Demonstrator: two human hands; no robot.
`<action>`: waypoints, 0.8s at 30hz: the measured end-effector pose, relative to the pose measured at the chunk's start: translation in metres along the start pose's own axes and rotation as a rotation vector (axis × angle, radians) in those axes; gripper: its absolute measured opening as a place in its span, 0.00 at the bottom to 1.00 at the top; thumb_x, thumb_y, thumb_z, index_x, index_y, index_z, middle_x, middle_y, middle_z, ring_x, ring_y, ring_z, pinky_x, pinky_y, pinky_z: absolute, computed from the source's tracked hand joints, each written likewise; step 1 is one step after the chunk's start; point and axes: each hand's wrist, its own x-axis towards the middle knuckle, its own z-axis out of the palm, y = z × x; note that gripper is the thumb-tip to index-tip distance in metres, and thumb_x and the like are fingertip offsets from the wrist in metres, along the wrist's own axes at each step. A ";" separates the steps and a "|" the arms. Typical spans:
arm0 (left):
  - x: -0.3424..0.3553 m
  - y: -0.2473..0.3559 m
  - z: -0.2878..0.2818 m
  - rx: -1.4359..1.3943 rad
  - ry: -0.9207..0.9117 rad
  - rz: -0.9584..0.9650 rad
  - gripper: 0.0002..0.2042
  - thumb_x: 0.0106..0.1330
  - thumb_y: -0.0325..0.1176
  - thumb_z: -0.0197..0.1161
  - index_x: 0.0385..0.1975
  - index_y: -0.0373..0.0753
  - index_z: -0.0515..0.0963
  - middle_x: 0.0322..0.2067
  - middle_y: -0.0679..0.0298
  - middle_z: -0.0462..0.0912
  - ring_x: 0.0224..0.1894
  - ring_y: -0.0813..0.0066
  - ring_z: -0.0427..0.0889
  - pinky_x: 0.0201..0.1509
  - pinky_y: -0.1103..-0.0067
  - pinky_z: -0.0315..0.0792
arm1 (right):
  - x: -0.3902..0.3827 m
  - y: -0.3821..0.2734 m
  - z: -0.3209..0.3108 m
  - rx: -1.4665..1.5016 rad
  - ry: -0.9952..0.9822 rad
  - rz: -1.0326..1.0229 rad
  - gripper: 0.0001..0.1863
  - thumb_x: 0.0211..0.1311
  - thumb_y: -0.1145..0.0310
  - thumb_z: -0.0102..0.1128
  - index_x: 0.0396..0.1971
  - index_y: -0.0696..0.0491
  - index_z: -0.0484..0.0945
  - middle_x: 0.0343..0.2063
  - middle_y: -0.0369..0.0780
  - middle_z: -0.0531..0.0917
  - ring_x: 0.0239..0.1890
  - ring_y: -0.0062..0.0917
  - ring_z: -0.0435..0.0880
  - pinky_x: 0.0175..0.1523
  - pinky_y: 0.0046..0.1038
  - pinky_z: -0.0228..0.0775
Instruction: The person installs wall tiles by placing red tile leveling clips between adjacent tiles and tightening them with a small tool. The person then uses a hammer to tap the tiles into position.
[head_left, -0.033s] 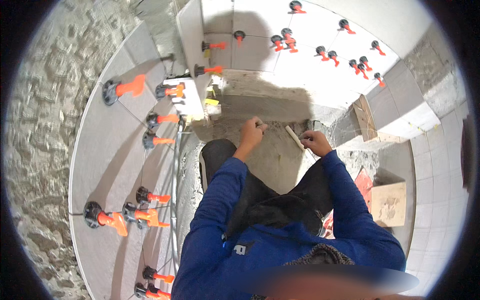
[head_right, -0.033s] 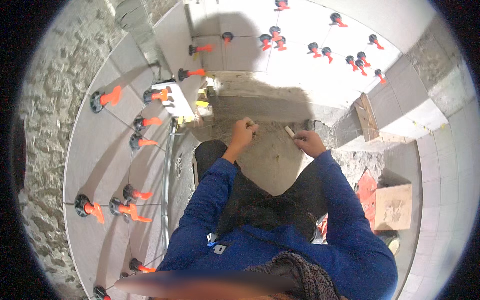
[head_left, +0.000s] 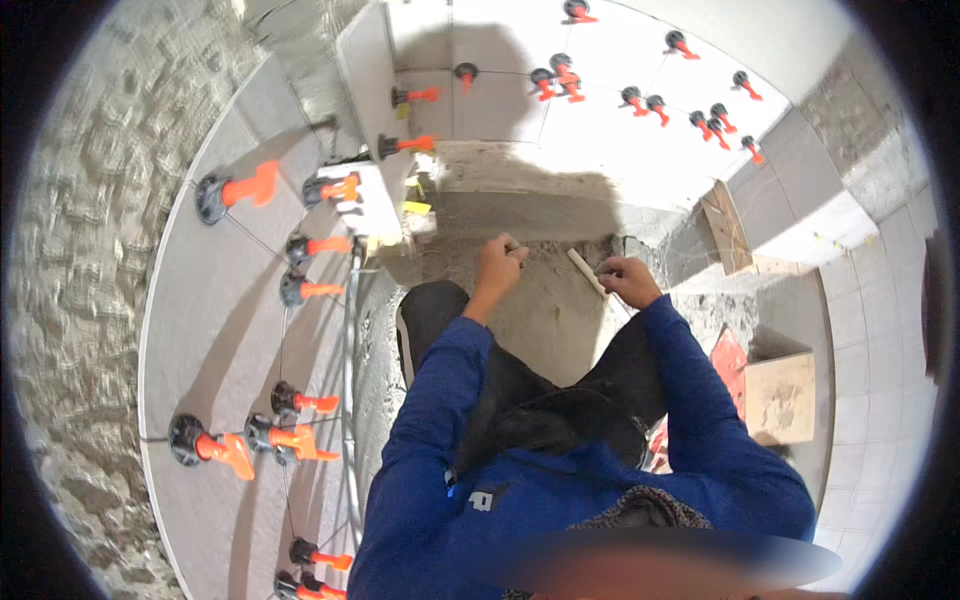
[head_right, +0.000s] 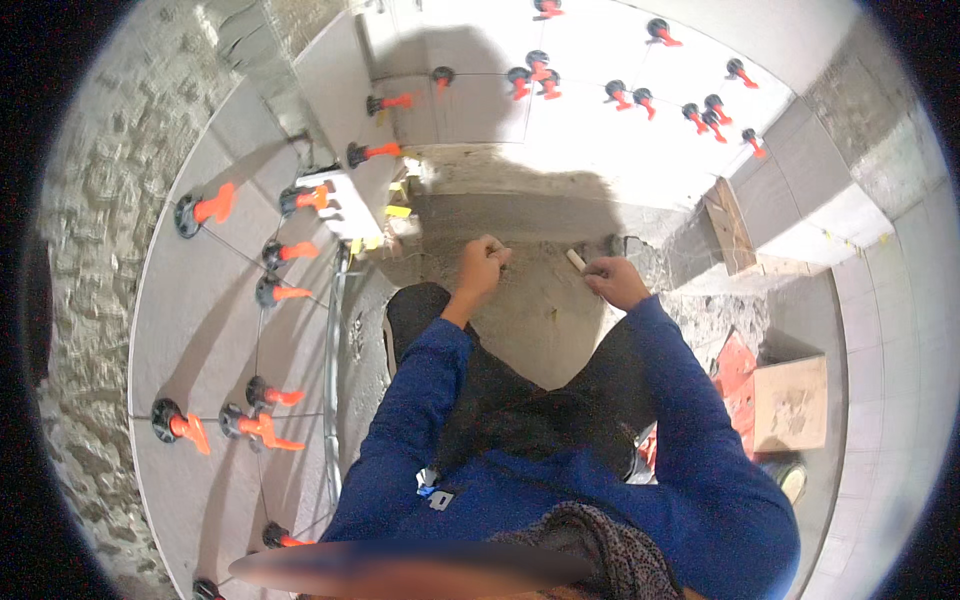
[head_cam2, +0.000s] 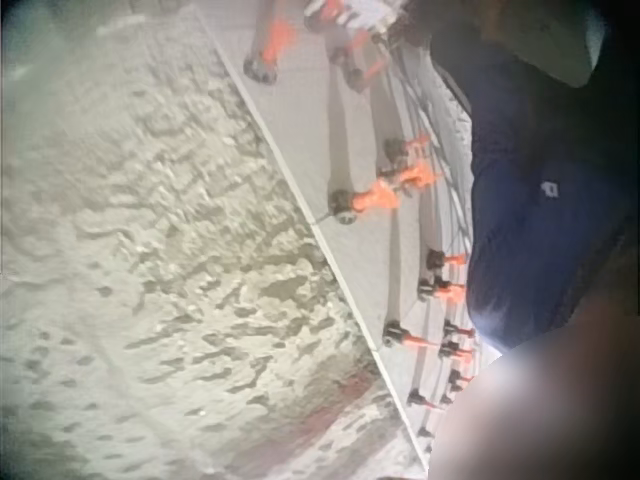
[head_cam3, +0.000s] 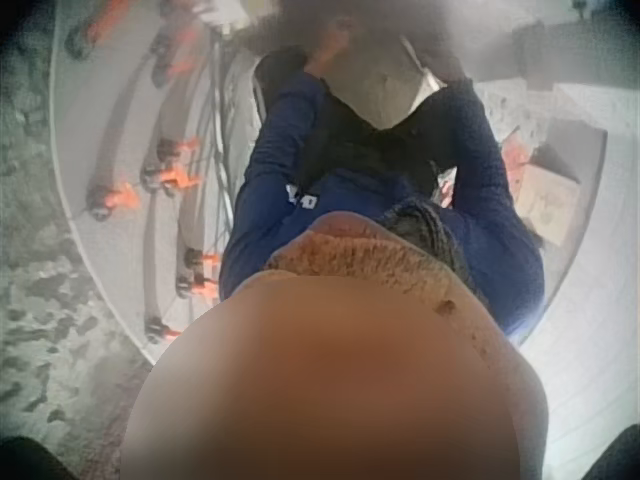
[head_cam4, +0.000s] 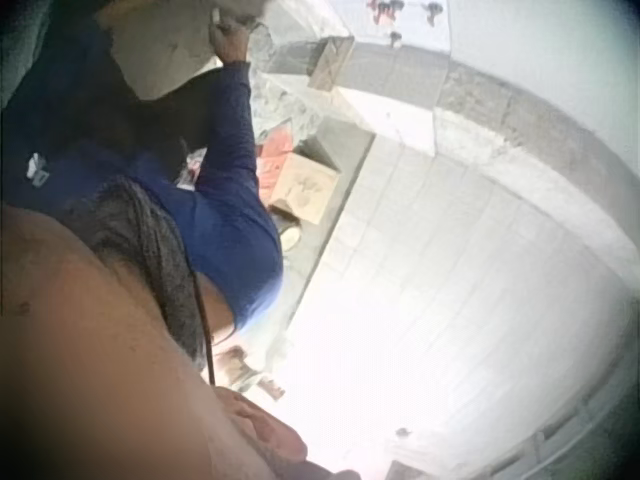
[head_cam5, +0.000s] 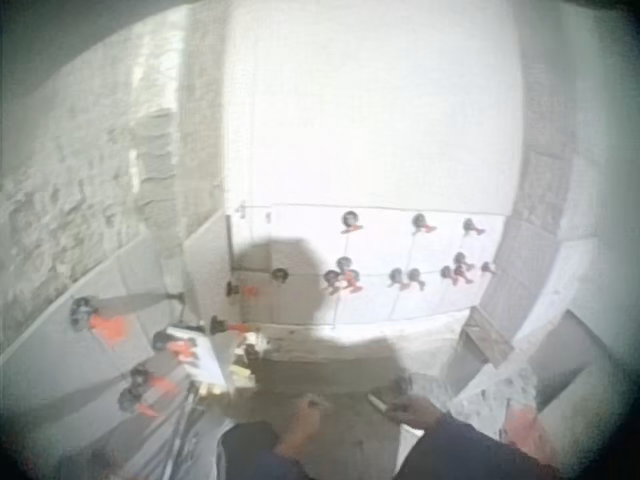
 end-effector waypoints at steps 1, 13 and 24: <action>0.001 -0.001 0.000 -0.023 0.001 0.014 0.07 0.59 0.29 0.63 0.25 0.32 0.76 0.19 0.60 0.80 0.22 0.72 0.79 0.27 0.75 0.71 | -0.002 0.000 0.000 0.016 0.025 -0.042 0.13 0.50 0.68 0.59 0.33 0.60 0.82 0.20 0.44 0.82 0.24 0.27 0.81 0.33 0.29 0.72; -0.012 0.008 -0.004 0.055 0.033 -0.062 0.06 0.61 0.28 0.61 0.33 0.33 0.73 0.24 0.60 0.79 0.21 0.74 0.79 0.23 0.78 0.71 | -0.011 0.000 -0.009 -0.020 0.145 -0.223 0.14 0.50 0.66 0.60 0.33 0.60 0.79 0.31 0.51 0.82 0.35 0.46 0.81 0.41 0.38 0.72; -0.019 0.016 -0.013 0.105 0.099 -0.001 0.12 0.54 0.18 0.60 0.38 0.34 0.71 0.23 0.62 0.77 0.21 0.75 0.78 0.25 0.78 0.71 | -0.037 -0.006 -0.018 0.031 0.173 -0.279 0.12 0.50 0.67 0.60 0.34 0.58 0.80 0.33 0.51 0.82 0.39 0.47 0.81 0.44 0.41 0.72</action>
